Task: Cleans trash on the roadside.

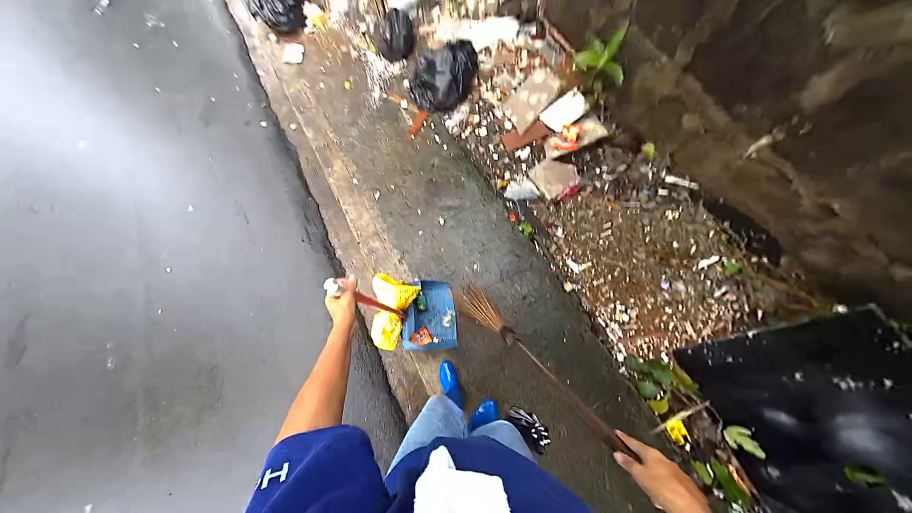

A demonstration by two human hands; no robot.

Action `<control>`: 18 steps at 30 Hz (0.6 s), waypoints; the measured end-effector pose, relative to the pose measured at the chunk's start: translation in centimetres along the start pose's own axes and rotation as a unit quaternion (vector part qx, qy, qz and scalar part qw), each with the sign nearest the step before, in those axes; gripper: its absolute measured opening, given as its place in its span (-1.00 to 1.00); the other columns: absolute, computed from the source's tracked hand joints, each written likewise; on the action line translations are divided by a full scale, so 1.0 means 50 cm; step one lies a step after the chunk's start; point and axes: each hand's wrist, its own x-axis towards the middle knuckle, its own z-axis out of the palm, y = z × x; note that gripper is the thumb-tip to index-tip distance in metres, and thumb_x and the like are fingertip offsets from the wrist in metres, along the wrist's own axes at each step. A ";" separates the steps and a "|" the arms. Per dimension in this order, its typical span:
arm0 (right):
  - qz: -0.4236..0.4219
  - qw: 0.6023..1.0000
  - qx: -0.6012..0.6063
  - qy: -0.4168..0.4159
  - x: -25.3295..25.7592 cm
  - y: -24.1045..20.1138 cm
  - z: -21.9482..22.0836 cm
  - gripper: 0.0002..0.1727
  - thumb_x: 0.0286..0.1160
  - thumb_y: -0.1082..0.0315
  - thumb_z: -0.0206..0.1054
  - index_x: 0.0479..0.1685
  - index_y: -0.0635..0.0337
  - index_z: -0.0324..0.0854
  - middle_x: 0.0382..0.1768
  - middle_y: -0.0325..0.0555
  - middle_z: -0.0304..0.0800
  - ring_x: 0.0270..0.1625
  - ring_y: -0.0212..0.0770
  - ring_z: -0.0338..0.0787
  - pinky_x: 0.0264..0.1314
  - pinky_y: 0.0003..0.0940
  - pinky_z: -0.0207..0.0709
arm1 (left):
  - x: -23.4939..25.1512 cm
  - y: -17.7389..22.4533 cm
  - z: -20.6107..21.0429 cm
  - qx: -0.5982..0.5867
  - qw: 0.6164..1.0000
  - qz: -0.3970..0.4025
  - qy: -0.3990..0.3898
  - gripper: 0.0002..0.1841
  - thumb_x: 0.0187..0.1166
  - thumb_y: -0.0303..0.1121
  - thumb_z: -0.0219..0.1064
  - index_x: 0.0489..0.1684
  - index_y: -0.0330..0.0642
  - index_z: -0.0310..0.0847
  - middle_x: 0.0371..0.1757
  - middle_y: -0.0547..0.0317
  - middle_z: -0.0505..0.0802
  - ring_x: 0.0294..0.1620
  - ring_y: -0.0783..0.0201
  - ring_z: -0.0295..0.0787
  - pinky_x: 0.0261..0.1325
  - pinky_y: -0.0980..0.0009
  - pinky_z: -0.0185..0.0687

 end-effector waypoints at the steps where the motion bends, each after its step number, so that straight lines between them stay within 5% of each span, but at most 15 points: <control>1: -0.009 1.000 0.012 0.022 -0.017 -0.007 -0.043 -0.41 0.75 0.21 0.26 0.76 0.06 0.40 0.37 0.50 0.69 0.29 0.53 0.72 0.34 0.55 0.46 | 0.015 0.023 -0.015 -0.018 0.999 -0.015 0.024 -0.71 0.67 -0.31 0.38 0.10 -0.38 0.59 -0.12 -0.02 0.76 -0.25 0.27 0.67 -0.13 0.27 0.65; 6: -0.046 0.992 0.052 0.106 0.047 -0.079 -0.226 -0.32 0.67 0.28 0.38 0.80 0.03 0.33 0.05 0.52 0.75 -0.24 0.38 0.79 -0.15 0.40 0.63 | 0.067 0.102 -0.085 -0.096 0.985 -0.083 0.120 -0.64 0.71 -0.29 0.32 0.27 -0.39 0.52 -0.01 -0.16 0.72 -0.14 0.11 0.66 -0.07 0.09 0.65; 8: -0.058 0.991 0.021 0.115 0.113 -0.129 -0.302 -0.23 0.61 0.27 0.46 0.84 -0.04 0.26 0.13 0.54 0.74 -0.09 0.48 0.79 -0.01 0.51 0.59 | 0.089 0.130 -0.083 -0.098 0.982 -0.079 0.140 -0.61 0.76 -0.26 0.26 0.35 -0.39 0.49 0.01 -0.17 0.72 -0.15 0.11 0.65 -0.09 0.08 0.64; 11: -0.037 0.991 -0.047 0.122 0.160 -0.271 -0.367 -0.33 0.74 0.20 0.29 0.84 -0.06 0.28 0.42 0.53 0.63 0.45 0.61 0.60 0.43 0.64 0.30 | 0.143 0.143 -0.033 -0.085 0.985 -0.063 0.139 -0.57 0.80 -0.17 0.20 0.39 -0.38 0.46 0.02 -0.13 0.71 -0.18 0.15 0.64 -0.12 0.12 0.64; 15: 0.013 0.989 -0.105 0.100 0.300 -0.507 -0.295 -0.32 0.73 0.36 0.13 0.84 0.28 0.13 0.45 0.57 0.56 0.45 0.56 0.62 0.37 0.49 0.48 | 0.218 0.132 0.101 -0.042 0.990 -0.052 0.122 -0.52 0.82 -0.12 0.17 0.43 -0.40 0.45 0.21 -0.20 0.69 -0.01 0.12 0.64 0.06 0.12 0.63; 18: -0.032 0.993 -0.115 0.003 0.413 -0.598 -0.279 -0.38 0.61 0.32 0.27 0.66 0.35 0.37 0.46 0.47 0.60 0.51 0.46 0.60 0.44 0.45 0.45 | 0.298 0.159 0.225 -0.011 0.993 -0.046 0.109 -0.47 0.81 -0.11 0.19 0.48 -0.44 0.43 0.32 -0.31 0.66 0.17 0.00 0.61 0.23 0.00 0.56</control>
